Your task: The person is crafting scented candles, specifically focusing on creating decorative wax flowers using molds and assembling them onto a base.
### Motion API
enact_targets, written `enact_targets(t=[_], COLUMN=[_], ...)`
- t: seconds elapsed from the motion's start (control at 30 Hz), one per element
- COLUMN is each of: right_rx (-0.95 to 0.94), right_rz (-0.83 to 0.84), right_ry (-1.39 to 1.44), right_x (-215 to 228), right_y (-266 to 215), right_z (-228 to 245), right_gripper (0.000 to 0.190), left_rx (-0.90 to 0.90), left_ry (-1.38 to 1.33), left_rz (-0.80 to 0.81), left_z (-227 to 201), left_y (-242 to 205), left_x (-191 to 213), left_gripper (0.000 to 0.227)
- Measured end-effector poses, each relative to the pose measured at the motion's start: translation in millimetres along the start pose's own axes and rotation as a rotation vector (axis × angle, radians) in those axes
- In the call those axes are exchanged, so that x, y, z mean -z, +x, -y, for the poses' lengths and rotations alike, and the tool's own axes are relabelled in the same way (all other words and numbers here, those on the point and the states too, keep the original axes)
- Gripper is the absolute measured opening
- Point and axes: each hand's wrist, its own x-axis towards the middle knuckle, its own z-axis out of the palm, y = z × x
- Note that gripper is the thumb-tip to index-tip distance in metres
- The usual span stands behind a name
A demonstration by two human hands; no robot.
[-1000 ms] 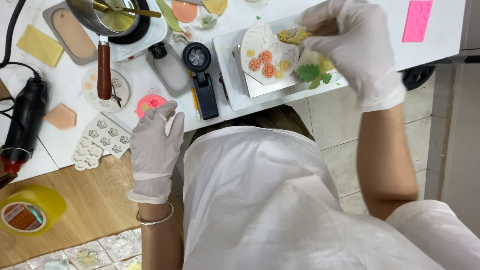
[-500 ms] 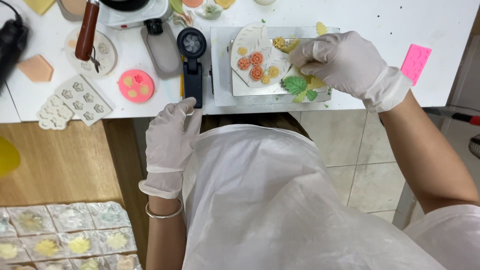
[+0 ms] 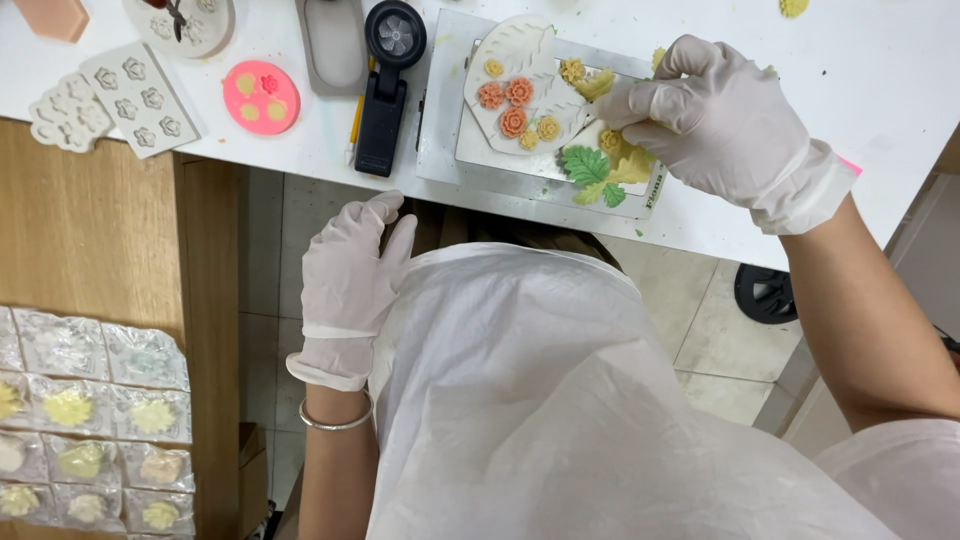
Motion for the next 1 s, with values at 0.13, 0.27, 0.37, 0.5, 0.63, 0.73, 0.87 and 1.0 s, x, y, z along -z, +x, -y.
enact_targets(t=[0.13, 0.27, 0.37, 0.5, 0.63, 0.73, 0.87, 1.0], right_rx=[0.036, 0.018, 0.007, 0.055, 0.039, 0.055, 0.006, 0.020], right_rz=[0.048, 0.044, 0.043, 0.068, 0.035, 0.023, 0.026, -0.147], right_ry=[0.034, -0.015, -0.044, -0.083, -0.035, -0.029, -0.077, -0.039], right_x=[5, 13, 8, 7, 5, 7, 20, 23], right_y=[3, 7, 3, 3, -1, 0, 7, 0], right_z=[6, 15, 11, 14, 12, 16, 27, 17], right_gripper=[0.026, 0.027, 0.025, 0.024, 0.022, 0.022, 0.021, 0.005], left_rx=[0.014, 0.012, 0.005, 0.017, 0.021, 0.012, -0.024, -0.040], left_ry=[-0.034, -0.006, 0.000, -0.020, -0.004, -0.013, 0.009, 0.062], left_rz=[-0.035, -0.046, -0.061, -0.060, -0.067, -0.071, -0.097, -0.084], left_z=[-1, -3, -3, -5, -3, -3, -2, 3], left_y=[-7, -11, -13, -14, -15, -16, -17, -13], left_x=[-5, -9, -10, -6, -6, -5, -3, -2], left_gripper=[0.029, 0.029, 0.029, 0.029, 0.029, 0.028, 0.028, 0.029])
